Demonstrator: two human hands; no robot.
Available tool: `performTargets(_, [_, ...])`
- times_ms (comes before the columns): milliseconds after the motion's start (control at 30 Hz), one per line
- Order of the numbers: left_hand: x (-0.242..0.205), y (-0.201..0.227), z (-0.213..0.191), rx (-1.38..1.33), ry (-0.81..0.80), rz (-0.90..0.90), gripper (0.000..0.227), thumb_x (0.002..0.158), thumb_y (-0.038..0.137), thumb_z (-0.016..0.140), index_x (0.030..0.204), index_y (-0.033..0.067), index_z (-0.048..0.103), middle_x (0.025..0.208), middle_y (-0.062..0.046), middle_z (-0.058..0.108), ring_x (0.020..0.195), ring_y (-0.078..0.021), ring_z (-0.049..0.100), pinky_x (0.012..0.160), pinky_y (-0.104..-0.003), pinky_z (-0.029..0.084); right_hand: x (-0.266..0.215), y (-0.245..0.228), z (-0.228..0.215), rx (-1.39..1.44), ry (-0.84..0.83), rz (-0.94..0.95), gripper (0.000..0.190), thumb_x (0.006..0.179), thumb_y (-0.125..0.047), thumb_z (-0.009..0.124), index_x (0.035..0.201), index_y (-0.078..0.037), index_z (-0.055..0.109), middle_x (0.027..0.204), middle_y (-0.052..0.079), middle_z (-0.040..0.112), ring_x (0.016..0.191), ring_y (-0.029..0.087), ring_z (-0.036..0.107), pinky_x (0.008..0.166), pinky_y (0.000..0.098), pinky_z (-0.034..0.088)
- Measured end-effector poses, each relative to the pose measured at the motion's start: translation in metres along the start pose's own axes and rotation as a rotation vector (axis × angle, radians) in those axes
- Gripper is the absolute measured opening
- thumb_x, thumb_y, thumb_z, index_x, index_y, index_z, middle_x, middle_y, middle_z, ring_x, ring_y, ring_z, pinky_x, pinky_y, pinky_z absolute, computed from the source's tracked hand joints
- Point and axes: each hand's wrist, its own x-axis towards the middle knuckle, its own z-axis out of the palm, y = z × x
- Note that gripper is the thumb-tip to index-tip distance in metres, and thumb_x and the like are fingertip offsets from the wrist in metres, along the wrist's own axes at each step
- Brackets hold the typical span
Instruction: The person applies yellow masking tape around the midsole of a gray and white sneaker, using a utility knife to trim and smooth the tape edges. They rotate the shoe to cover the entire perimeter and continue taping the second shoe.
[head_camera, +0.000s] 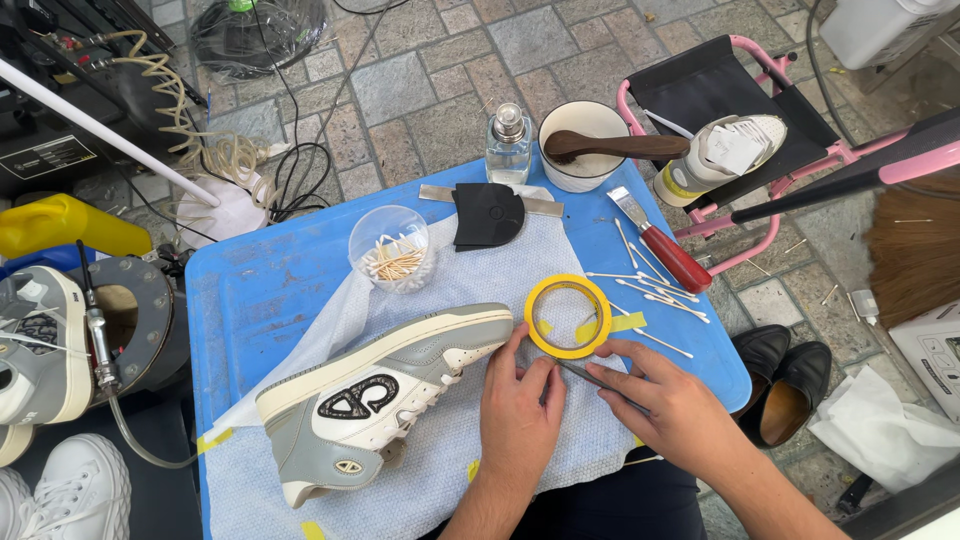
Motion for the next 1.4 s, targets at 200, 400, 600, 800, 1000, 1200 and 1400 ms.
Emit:
performTargets(200, [0.0,-0.001,0.001,-0.01,0.034,0.006,0.019,0.086,0.008,0.074,0.103,-0.0009,0.072,0.142,-0.023,0.057,0.104,-0.0329,0.067,0.084,-0.04,0.056,0.002,0.003,-0.004,-0.002,-0.002,-0.063,0.036,0.077,-0.012,0.077,0.113,-0.013,0.078,0.122,0.004,0.068,0.083,0.017,0.071,0.069,0.0317,0.061])
performTargets(400, [-0.001,-0.004,0.002,-0.04,-0.019,-0.052,0.017,0.087,0.01,0.074,0.1,-0.0007,0.071,0.145,-0.022,0.056,0.1,-0.0314,0.068,0.085,-0.041,0.056,0.002,0.001,0.001,-0.043,-0.018,-0.012,0.033,0.079,-0.014,0.078,0.112,-0.013,0.078,0.123,0.003,0.066,0.081,0.016,0.07,0.068,0.0324,0.06])
performTargets(600, [-0.003,-0.006,0.002,-0.007,0.076,0.055,0.015,0.087,0.01,0.074,0.097,-0.0002,0.07,0.143,-0.022,0.058,0.121,-0.0407,0.063,0.098,-0.047,0.052,0.001,0.004,0.003,-0.059,-0.041,-0.032,0.035,0.078,-0.012,0.076,0.113,-0.014,0.078,0.125,0.003,0.064,0.085,0.016,0.07,0.068,0.033,0.06])
performTargets(800, [-0.014,0.003,-0.013,-0.006,0.06,0.016,0.012,0.09,0.01,0.071,0.095,0.0002,0.066,0.126,-0.02,0.062,0.111,-0.0385,0.064,0.092,-0.046,0.052,-0.005,0.01,-0.008,0.066,-0.03,-0.1,0.033,0.078,-0.009,0.076,0.111,-0.01,0.077,0.126,0.004,0.064,0.089,0.017,0.071,0.072,0.0322,0.06])
performTargets(1000, [-0.032,0.005,-0.038,0.049,-0.17,-0.268,0.013,0.089,0.018,0.07,0.087,0.0051,0.067,0.089,-0.011,0.066,0.087,-0.0305,0.065,0.077,-0.043,0.052,0.0,0.022,-0.017,0.065,0.257,0.041,0.031,0.087,-0.007,0.071,0.118,-0.001,0.071,0.108,0.009,0.068,0.093,0.023,0.071,0.079,0.0327,0.057])
performTargets(1200, [-0.026,0.001,-0.045,0.327,-0.178,-0.276,0.019,0.089,0.026,0.069,0.084,0.0076,0.066,0.085,-0.008,0.07,0.08,-0.0308,0.068,0.069,-0.044,0.054,0.028,0.023,-0.006,-0.124,0.385,-0.001,0.028,0.09,-0.006,0.071,0.118,-0.002,0.071,0.108,0.013,0.067,0.099,0.032,0.067,0.085,0.0399,0.055])
performTargets(1400, [-0.024,-0.003,-0.05,0.446,-0.312,-0.445,0.031,0.091,0.039,0.069,0.088,0.0091,0.063,0.079,-0.01,0.071,0.076,-0.0314,0.071,0.065,-0.044,0.056,0.04,0.015,-0.002,-0.239,0.336,0.031,0.034,0.088,-0.005,0.071,0.122,-0.004,0.07,0.109,0.011,0.066,0.103,0.031,0.062,0.092,0.0427,0.053])
